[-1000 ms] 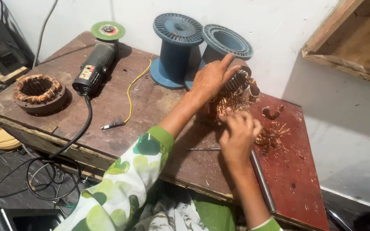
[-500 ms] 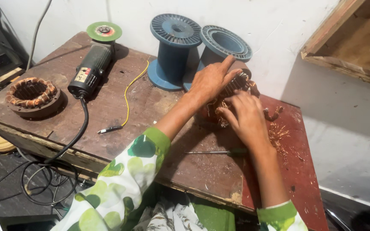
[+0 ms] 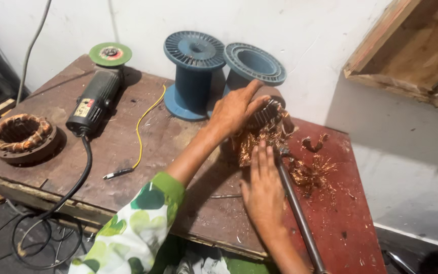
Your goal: The person removes copper wire from a motor stator using a screwdriver and their hands. They then use scissors to cut remaining wire strands and continue pulling out copper wire by hand.
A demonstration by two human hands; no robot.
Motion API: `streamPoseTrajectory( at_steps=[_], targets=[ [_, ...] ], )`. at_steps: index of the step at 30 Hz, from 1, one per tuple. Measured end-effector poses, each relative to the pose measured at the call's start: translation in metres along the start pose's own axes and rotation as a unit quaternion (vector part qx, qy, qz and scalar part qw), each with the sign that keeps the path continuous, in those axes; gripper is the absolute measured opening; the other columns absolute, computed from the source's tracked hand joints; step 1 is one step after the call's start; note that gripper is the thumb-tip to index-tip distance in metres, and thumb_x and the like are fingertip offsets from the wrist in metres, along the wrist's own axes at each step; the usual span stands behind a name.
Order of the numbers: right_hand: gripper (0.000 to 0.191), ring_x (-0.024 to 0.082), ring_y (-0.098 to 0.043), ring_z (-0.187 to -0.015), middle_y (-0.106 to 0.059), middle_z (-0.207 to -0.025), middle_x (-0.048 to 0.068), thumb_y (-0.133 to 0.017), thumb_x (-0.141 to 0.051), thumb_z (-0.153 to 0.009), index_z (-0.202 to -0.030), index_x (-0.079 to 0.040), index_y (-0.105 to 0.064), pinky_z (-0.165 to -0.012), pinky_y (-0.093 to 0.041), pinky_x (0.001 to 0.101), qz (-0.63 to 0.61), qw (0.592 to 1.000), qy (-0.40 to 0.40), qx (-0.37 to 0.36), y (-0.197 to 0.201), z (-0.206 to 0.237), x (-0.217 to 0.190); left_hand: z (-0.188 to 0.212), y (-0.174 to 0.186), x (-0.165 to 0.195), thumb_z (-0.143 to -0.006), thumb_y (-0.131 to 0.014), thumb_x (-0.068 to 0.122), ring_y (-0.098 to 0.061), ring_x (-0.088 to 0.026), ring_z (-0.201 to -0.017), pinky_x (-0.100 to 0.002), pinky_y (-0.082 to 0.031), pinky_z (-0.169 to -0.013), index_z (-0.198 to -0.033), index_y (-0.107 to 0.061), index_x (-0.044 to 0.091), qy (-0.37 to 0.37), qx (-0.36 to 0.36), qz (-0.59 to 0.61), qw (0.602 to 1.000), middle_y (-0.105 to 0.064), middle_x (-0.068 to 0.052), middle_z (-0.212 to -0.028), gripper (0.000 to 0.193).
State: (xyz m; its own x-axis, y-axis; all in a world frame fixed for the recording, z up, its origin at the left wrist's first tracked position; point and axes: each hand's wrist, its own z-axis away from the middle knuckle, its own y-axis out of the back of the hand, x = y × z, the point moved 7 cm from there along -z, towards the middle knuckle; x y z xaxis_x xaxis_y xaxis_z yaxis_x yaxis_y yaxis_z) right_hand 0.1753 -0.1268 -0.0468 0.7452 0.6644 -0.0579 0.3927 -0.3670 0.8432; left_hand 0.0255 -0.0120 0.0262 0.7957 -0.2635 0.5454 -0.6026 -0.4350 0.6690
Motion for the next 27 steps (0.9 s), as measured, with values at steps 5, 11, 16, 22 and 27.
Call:
streamPoseTrajectory(
  at_steps=[5, 11, 16, 22, 27],
  targets=[
    [0.074, 0.026, -0.031, -0.149, -0.034, -0.162, 0.010, -0.070, -0.035, -0.084, -0.148, -0.006, -0.044, -0.117, -0.022, 0.0392, -0.020, 0.995, -0.040, -0.091, 0.038, -0.018, 0.008, 0.001, 0.005, 0.002, -0.102, -0.038, 0.058, -0.073, -0.031, -0.084, -0.048, -0.058, -0.065, -0.140, -0.046, 0.020, 0.015, -0.007, -0.019, 1.000, -0.074, -0.015, -0.094, 0.055],
    [0.062, 0.032, -0.065, -0.110, -0.057, -0.147, 0.011, -0.067, -0.046, -0.090, -0.142, -0.014, -0.061, -0.104, -0.047, 0.0425, -0.156, 0.978, -0.117, -0.078, 0.072, -0.043, 0.046, -0.006, 0.008, 0.012, -0.103, -0.040, 0.057, -0.071, -0.036, -0.084, -0.052, -0.056, -0.066, -0.136, -0.045, 0.016, -0.008, -0.003, -0.058, 0.998, -0.073, -0.017, -0.090, 0.053],
    [0.054, 0.041, -0.046, -0.136, -0.052, -0.146, 0.023, -0.063, -0.035, -0.095, -0.135, 0.002, -0.057, -0.116, -0.033, 0.0483, -0.055, 0.995, -0.021, -0.080, 0.024, -0.077, 0.019, -0.007, 0.003, 0.012, -0.103, -0.041, 0.055, -0.070, -0.037, -0.083, -0.053, -0.055, -0.067, -0.131, -0.047, 0.014, -0.009, -0.003, -0.063, 0.998, -0.072, -0.017, -0.089, 0.050],
    [0.049, 0.045, -0.030, -0.151, -0.041, -0.150, 0.036, -0.047, -0.005, -0.095, -0.137, 0.019, -0.044, -0.130, -0.014, 0.0547, 0.076, 0.993, -0.006, 0.085, -0.032, -0.050, -0.008, -0.001, 0.003, 0.018, -0.102, -0.045, 0.054, -0.070, -0.037, -0.082, -0.051, -0.055, -0.065, -0.128, -0.050, 0.015, -0.018, 0.027, -0.086, 0.996, -0.071, -0.016, -0.089, 0.047],
    [0.050, 0.048, -0.016, -0.151, -0.024, -0.156, 0.039, -0.044, -0.007, -0.100, -0.141, 0.020, -0.038, -0.126, -0.008, 0.0578, 0.023, 0.995, 0.003, 0.093, -0.044, -0.047, -0.010, -0.003, 0.005, 0.022, -0.102, -0.044, 0.057, -0.071, -0.034, -0.079, -0.049, -0.056, -0.064, -0.124, -0.051, 0.016, -0.025, 0.017, -0.082, 0.996, -0.072, -0.014, -0.084, 0.047]
  ],
)
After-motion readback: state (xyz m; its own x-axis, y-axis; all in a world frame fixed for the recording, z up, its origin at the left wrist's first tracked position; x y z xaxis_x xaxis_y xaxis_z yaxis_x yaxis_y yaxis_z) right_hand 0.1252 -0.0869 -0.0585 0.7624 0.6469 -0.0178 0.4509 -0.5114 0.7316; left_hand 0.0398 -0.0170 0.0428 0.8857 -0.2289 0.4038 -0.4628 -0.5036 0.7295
